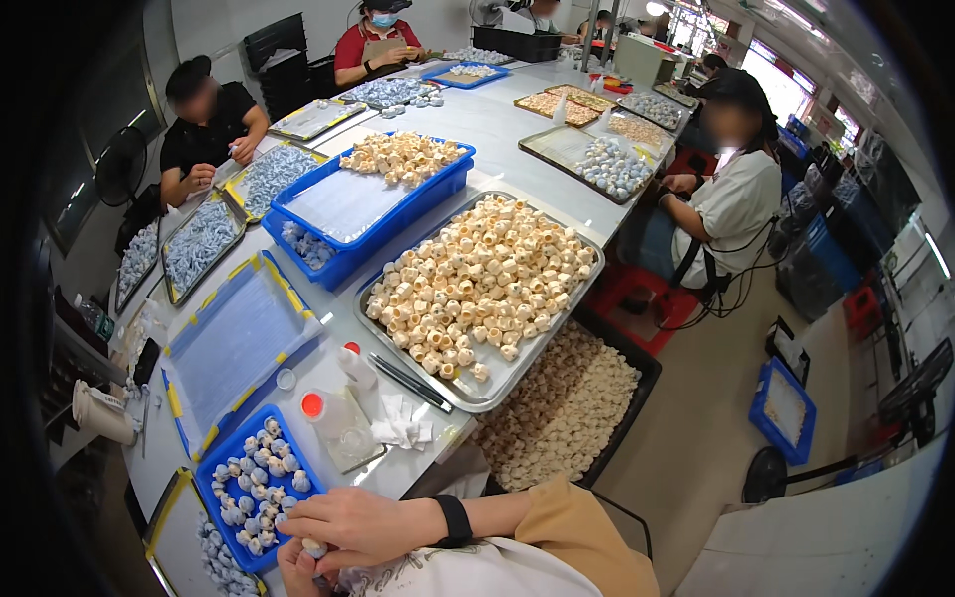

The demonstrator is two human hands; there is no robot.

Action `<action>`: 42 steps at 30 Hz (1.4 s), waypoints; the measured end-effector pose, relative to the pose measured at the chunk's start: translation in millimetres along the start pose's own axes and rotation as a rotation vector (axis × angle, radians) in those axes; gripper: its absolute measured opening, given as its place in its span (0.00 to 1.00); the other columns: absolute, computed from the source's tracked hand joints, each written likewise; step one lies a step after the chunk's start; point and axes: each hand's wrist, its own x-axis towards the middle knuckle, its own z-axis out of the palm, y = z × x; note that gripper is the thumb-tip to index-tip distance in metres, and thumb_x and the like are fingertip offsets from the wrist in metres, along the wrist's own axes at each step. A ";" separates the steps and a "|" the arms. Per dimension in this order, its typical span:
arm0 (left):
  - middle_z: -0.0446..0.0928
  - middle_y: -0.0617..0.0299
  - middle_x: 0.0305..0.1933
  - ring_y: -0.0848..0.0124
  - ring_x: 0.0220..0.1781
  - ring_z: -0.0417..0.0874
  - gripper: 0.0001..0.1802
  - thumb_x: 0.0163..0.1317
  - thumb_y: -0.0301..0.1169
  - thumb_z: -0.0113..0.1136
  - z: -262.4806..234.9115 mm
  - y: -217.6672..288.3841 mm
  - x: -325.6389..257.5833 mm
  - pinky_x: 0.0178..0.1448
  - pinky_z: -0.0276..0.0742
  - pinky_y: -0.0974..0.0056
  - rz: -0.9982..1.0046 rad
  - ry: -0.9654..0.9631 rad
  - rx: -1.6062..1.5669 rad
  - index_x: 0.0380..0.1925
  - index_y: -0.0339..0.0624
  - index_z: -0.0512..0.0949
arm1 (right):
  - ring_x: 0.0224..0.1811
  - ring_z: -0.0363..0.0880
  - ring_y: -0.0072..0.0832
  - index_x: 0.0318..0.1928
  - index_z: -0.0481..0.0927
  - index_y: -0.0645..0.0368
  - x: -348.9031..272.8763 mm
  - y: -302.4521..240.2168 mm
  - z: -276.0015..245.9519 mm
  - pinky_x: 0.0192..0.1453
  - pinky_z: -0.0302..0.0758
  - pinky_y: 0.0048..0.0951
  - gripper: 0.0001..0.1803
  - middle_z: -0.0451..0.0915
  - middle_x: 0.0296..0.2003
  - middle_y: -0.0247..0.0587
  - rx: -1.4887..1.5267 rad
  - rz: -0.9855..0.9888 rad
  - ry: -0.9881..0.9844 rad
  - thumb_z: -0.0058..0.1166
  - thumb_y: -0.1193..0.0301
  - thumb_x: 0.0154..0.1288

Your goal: The person sits at a workstation in a factory setting and assembles small, shell-like decorative items. They pick up a white base and a grey cap, press them together, and place the finished unit into a blue tray. The process is repeated continuously with other workers visible in the background performing similar tasks.

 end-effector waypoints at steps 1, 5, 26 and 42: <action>0.70 0.71 0.23 0.84 0.18 0.64 0.14 0.63 0.38 0.52 0.7 1.2 -0.6 0.20 0.54 0.76 -0.007 -0.003 0.001 0.37 0.36 0.73 | 0.42 0.74 0.36 0.54 0.67 0.62 -1.0 0.4 -0.2 0.41 0.71 0.33 0.30 0.72 0.44 0.42 -0.004 -0.005 0.000 0.58 0.62 0.53; 0.70 0.70 0.25 0.84 0.19 0.64 0.15 0.62 0.38 0.53 2.6 2.8 -1.3 0.21 0.55 0.76 -0.004 -0.005 -0.014 0.38 0.35 0.72 | 0.44 0.74 0.37 0.57 0.66 0.62 -3.4 1.6 0.0 0.42 0.72 0.33 0.32 0.72 0.45 0.43 0.000 -0.001 -0.002 0.58 0.60 0.53; 0.67 0.68 0.16 0.82 0.13 0.61 0.20 0.62 0.45 0.51 14.7 15.9 5.2 0.17 0.51 0.76 0.019 0.025 -0.080 0.28 0.35 0.72 | 0.37 0.74 0.38 0.46 0.72 0.61 -4.4 2.6 -2.4 0.39 0.70 0.34 0.25 0.73 0.37 0.41 -0.015 0.031 0.187 0.61 0.63 0.48; 0.62 0.67 0.16 0.80 0.12 0.58 0.23 0.69 0.47 0.37 -1.1 -5.9 5.8 0.14 0.50 0.76 0.002 0.231 -0.410 0.35 0.37 0.69 | 0.36 0.76 0.38 0.39 0.73 0.61 -2.0 3.8 -6.2 0.37 0.73 0.34 0.15 0.75 0.37 0.42 0.011 0.041 0.240 0.60 0.69 0.53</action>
